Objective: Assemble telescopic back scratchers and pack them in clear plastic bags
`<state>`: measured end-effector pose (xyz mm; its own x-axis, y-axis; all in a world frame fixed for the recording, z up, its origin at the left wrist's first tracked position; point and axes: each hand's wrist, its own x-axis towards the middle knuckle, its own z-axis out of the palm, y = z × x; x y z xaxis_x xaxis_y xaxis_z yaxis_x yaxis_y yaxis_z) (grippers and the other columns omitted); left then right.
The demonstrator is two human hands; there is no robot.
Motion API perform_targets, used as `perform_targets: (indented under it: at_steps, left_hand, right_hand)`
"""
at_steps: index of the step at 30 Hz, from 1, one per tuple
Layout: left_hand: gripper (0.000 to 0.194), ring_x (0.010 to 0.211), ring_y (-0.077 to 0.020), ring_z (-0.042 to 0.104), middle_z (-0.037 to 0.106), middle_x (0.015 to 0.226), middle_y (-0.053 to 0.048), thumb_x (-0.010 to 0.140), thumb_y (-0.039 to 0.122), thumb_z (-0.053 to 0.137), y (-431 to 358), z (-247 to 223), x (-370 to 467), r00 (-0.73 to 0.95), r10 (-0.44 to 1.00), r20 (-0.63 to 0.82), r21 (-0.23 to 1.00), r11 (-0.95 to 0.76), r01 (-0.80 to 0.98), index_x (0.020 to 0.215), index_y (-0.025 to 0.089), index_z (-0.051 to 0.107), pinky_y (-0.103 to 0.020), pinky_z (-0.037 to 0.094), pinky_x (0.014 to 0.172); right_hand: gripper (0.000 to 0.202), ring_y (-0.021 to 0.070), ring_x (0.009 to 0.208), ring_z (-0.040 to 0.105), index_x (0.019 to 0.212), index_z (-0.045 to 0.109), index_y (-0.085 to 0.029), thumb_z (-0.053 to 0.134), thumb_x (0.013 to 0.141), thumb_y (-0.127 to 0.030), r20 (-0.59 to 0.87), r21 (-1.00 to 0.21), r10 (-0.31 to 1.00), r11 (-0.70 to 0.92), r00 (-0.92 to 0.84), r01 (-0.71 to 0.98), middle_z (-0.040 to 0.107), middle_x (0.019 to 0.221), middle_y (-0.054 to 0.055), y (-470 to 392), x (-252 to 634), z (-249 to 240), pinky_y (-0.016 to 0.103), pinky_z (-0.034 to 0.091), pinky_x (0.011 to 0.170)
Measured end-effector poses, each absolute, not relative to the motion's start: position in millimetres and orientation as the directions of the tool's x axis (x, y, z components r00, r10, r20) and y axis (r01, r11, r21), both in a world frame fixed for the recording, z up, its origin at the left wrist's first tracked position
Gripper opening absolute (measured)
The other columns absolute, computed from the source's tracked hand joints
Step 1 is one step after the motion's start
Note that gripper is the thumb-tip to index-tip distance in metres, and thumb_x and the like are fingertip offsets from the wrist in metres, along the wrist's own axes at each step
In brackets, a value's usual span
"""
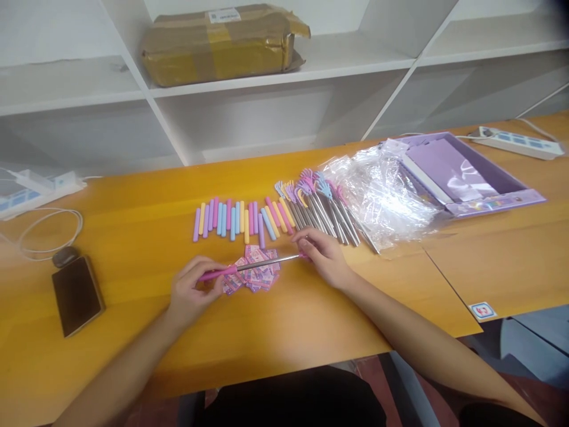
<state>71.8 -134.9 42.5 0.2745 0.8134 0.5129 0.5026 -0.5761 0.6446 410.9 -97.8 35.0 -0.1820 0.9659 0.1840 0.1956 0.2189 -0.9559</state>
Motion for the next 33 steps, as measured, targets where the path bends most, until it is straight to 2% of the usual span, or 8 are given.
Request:
perform_targets:
  at_steps: [12,20,28,33]
  left_hand:
    - [0.013,0.074,-0.0137,0.070,0.074,0.089,-0.004,0.094,0.011,0.072,-139,49,80,0.259,0.823,0.505,0.663,-0.563,0.494,0.102,0.019,0.079,-0.023,0.058,0.062]
    - [0.016,0.074,-0.0121,0.070,0.075,0.090,-0.003,0.093,0.009,0.072,-144,48,83,0.266,0.827,0.496,0.672,-0.559,0.486,0.103,0.020,0.078,-0.020,0.058,0.062]
    - [0.014,0.076,-0.0142,0.072,0.076,0.091,-0.004,0.094,0.011,0.073,-149,43,88,0.265,0.844,0.466,0.704,-0.536,0.467,0.103,0.021,0.078,-0.023,0.061,0.066]
    - [0.014,0.077,-0.0142,0.073,0.077,0.092,-0.004,0.094,0.011,0.073,-155,41,92,0.262,0.853,0.451,0.715,-0.521,0.467,0.102,0.022,0.079,-0.023,0.062,0.066]
  right_hand:
    - [0.028,0.0162,0.066,0.057,0.103,0.072,-0.022,0.058,0.109,-0.045,0.214,-0.937,0.963,0.249,-0.162,0.244,0.066,0.085,0.003,-103,408,32,0.031,0.042,0.063]
    - [0.023,0.0176,0.069,0.057,0.101,0.072,-0.023,0.057,0.108,-0.038,0.206,-0.929,0.961,0.251,-0.184,0.272,0.068,0.086,0.004,-109,402,30,0.032,0.043,0.066]
    - [0.019,0.0171,0.068,0.059,0.098,0.074,-0.023,0.059,0.105,-0.033,0.231,-0.915,0.958,0.273,-0.172,0.295,0.070,0.087,0.003,-117,393,27,0.032,0.042,0.065]
    - [0.019,0.0190,0.075,0.063,0.097,0.073,-0.023,0.056,0.104,-0.027,0.259,-0.897,0.947,0.309,-0.191,0.315,0.071,0.086,0.003,-124,384,26,0.034,0.045,0.072]
